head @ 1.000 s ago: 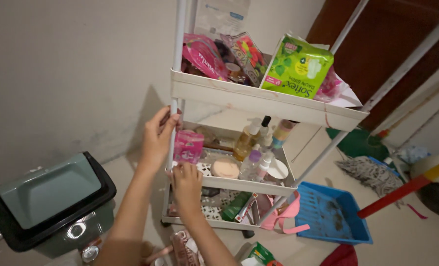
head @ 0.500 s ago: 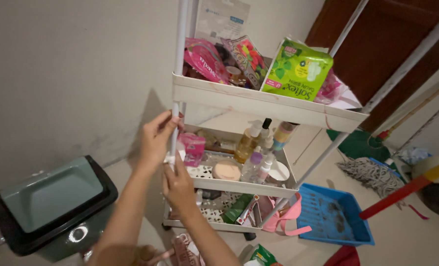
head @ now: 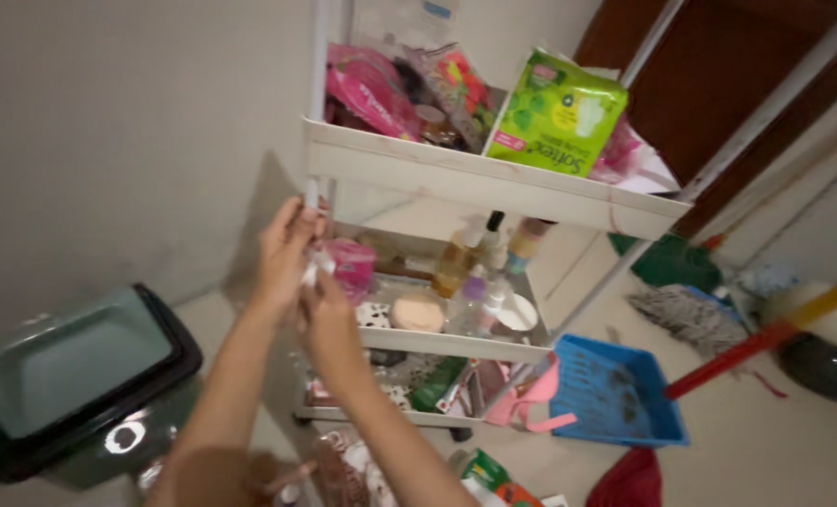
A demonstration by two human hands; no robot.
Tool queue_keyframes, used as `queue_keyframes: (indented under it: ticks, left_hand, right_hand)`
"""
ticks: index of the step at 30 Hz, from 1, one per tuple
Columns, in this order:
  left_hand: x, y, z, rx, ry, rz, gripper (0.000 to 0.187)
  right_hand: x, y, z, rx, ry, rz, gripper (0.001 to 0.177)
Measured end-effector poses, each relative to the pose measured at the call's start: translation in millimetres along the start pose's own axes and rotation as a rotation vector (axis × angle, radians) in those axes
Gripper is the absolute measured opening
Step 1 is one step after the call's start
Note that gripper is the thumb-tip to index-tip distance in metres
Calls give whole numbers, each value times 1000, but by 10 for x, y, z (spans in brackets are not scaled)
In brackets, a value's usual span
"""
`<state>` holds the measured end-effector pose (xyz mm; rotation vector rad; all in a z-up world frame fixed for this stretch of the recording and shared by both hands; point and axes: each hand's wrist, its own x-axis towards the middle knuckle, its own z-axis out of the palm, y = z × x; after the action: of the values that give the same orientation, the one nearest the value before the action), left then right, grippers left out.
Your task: Cleaning various cosmetic and hygiene product bottles and the shelves of a rolling organizer using a cloth and spray.
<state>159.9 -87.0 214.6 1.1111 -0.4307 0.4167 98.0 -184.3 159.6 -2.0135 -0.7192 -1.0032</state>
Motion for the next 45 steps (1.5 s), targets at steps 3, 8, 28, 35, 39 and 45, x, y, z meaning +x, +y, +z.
queue_keyframes:
  ticks: [3,8,28,35,39,45]
  left_hand:
    - [35,-130,-62,47,8,6,34]
    - [-37,-246,10,43,50,70,36]
    - [-116,226,149,-154,0,-91,29]
    - [-164,69,163,116,161,-90,37]
    - [-796,-12,768,741,520,213,38]
    - [-1505,-940,1639,1032,-156,617,32]
  right_hand:
    - [-441,246,25,-65,-285,231,10]
    - [-836,721,-600,-206,-100,-120,17]
    - [-1822,1889,-678,-635,-23,25,27]
    - [-1358,1756,-1695,-316,677,469,50]
    - [-1147,2116,-1989,-210,696,600,42]
    - [-1218,2385,-2175,-92,657,646,29]
